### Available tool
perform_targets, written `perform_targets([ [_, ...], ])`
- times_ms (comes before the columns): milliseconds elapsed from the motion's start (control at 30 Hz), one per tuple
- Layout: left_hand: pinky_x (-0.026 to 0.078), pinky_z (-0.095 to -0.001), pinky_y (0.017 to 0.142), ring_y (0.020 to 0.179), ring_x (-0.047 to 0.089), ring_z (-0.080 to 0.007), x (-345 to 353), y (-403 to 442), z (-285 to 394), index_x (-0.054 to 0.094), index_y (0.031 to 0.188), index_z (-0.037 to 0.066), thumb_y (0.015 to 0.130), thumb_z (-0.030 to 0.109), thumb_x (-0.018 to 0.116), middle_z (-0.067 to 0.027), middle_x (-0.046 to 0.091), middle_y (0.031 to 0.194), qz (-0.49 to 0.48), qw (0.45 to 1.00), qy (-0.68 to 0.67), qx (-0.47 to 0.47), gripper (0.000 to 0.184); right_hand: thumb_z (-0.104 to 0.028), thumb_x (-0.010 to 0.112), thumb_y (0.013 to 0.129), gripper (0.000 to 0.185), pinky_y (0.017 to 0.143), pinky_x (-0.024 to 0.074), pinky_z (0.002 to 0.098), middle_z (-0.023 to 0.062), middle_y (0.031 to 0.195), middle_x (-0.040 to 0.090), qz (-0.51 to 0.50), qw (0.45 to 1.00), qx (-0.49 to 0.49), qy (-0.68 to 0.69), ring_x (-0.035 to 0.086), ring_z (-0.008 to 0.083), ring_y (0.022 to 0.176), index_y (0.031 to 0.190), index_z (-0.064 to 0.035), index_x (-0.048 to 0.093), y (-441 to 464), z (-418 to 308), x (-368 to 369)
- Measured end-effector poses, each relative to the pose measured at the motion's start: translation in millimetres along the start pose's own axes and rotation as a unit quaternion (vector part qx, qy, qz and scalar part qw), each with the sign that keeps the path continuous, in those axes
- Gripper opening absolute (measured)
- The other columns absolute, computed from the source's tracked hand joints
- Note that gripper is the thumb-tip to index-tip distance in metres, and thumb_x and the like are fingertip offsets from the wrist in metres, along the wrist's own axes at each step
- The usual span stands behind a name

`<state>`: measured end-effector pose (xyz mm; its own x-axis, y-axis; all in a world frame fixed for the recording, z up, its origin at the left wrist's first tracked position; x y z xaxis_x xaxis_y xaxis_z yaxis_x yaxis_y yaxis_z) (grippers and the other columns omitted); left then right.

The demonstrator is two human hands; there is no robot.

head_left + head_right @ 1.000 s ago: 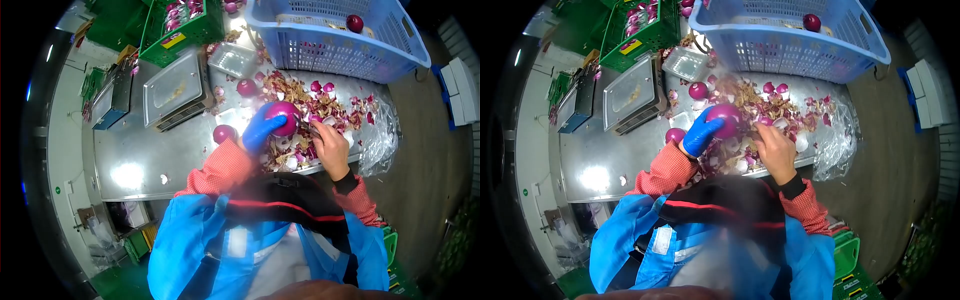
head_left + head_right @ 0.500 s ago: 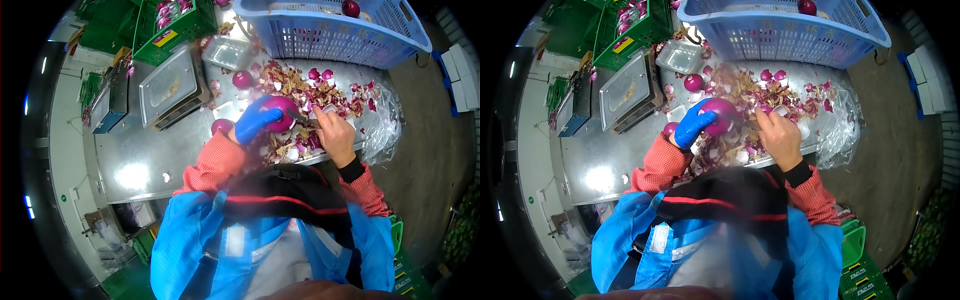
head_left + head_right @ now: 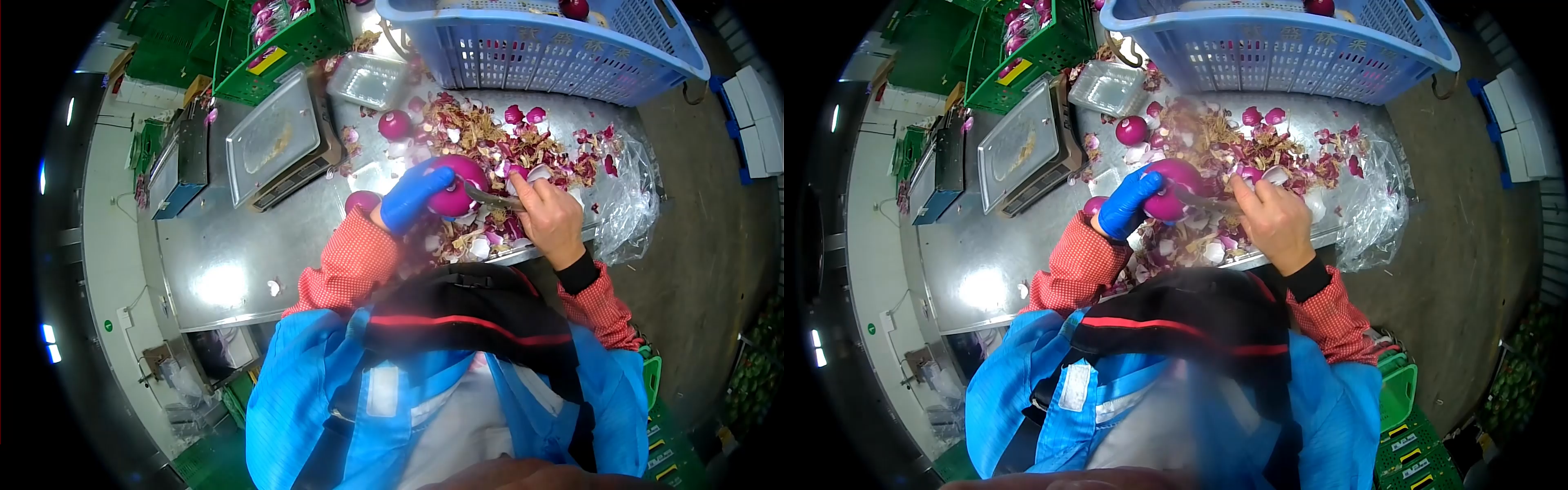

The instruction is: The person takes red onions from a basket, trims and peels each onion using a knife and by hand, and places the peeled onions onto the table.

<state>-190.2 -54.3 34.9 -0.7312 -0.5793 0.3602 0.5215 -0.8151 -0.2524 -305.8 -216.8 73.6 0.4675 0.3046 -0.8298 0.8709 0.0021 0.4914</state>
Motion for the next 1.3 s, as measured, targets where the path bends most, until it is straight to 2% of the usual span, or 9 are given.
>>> perform_targets([
  [233,0.048,-0.0309,0.097,0.109,0.061,-0.0178,-3,1,-11,0.054,0.129,-0.001,0.098,0.029,0.054,-0.0118,0.063,0.119,-0.002,0.999,-0.002,-0.046,0.043,-0.009,0.073,0.065,0.049,0.055,0.0453,0.0329,0.0033,0.073,0.048,0.009,1.000,-0.004,-0.003,0.057,0.0199,0.064,0.113,-0.0107,0.067,-2,4,6],
  [633,0.050,-0.0303,0.093,0.106,0.062,-0.0179,-3,2,-9,0.054,0.128,-0.001,0.094,0.029,0.062,-0.0111,0.064,0.118,0.000,0.998,-0.019,-0.055,0.046,-0.009,0.072,0.066,0.049,0.056,0.0457,0.0328,0.0035,0.074,0.048,-0.002,1.000,0.004,0.003,0.057,0.0196,0.066,0.114,-0.0104,0.067,-4,4,9],
  [833,0.051,-0.0316,0.092,0.105,0.063,-0.0189,-4,-3,-9,0.050,0.131,-0.001,0.085,0.024,0.074,-0.0119,0.064,0.118,0.051,0.993,0.090,-0.061,0.058,-0.009,0.071,0.068,0.049,0.057,0.0471,0.0329,0.0034,0.075,0.050,0.004,1.000,0.019,-0.004,0.058,0.0207,0.066,0.116,-0.0116,0.066,-4,6,19],
  [933,0.051,-0.0328,0.093,0.104,0.063,-0.0194,-3,-2,-7,0.048,0.132,0.000,0.082,0.021,0.077,-0.0116,0.064,0.116,0.065,0.993,0.072,-0.066,0.061,-0.011,0.069,0.074,0.044,0.060,0.0488,0.0363,0.0057,0.081,0.056,-0.025,0.995,0.083,0.052,0.060,0.0247,0.068,0.118,-0.0116,0.065,-11,5,32],
  [1033,0.051,-0.0332,0.093,0.106,0.062,-0.0203,-10,2,-14,0.048,0.131,0.001,0.082,0.021,0.077,-0.0112,0.063,0.117,0.083,0.992,0.070,-0.059,0.060,-0.016,0.063,0.086,0.032,0.063,0.0497,0.0404,0.0085,0.085,0.062,-0.021,0.971,0.162,0.177,0.061,0.0288,0.070,0.117,-0.0112,0.064,-14,5,50],
  [1067,0.051,-0.0335,0.093,0.107,0.062,-0.0205,-5,0,-15,0.048,0.131,0.001,0.082,0.020,0.077,-0.0114,0.062,0.118,0.078,0.993,0.069,-0.053,0.061,-0.025,0.052,0.097,0.027,0.063,0.0487,0.0432,0.0119,0.080,0.064,0.008,0.945,0.208,0.251,0.062,0.0326,0.071,0.115,-0.0083,0.063,-18,10,60],
  [1167,0.051,-0.0342,0.094,0.109,0.060,-0.0210,6,-6,-19,0.047,0.132,0.002,0.082,0.019,0.077,-0.0120,0.060,0.120,0.083,0.995,0.047,-0.034,0.062,-0.029,0.045,0.100,0.031,0.062,0.0471,0.0455,0.0151,0.074,0.063,-0.178,0.821,0.433,0.326,0.063,0.0359,0.072,0.113,-0.0057,0.062,-40,64,97],
  [1200,0.051,-0.0344,0.094,0.110,0.060,-0.0212,3,-5,-25,0.046,0.133,0.002,0.081,0.019,0.078,-0.0123,0.060,0.121,0.097,0.995,0.026,-0.028,0.063,-0.031,0.044,0.101,0.034,0.062,0.0455,0.0470,0.0175,0.072,0.062,-0.190,0.811,0.426,0.354,0.063,0.0386,0.072,0.111,-0.0038,0.061,-37,60,95],
  [1300,0.050,-0.0355,0.096,0.111,0.060,-0.0228,-5,1,-29,0.042,0.136,0.001,0.084,0.019,0.073,-0.0135,0.059,0.122,0.125,0.989,-0.078,-0.019,0.063,-0.031,0.045,0.101,0.034,0.062,0.0471,0.0457,0.0162,0.071,0.062,-0.135,0.896,0.326,0.267,0.062,0.0378,0.070,0.113,-0.0050,0.062,-22,34,66],
])
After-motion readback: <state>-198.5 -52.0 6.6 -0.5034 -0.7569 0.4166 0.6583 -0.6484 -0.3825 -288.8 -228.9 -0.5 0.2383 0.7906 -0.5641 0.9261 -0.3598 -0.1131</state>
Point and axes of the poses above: each hand's wrist, its own y-axis towards the middle knuckle, its own x-axis out of the palm, z = x × y, the point moved 7 cm from there along y, towards the middle knuckle
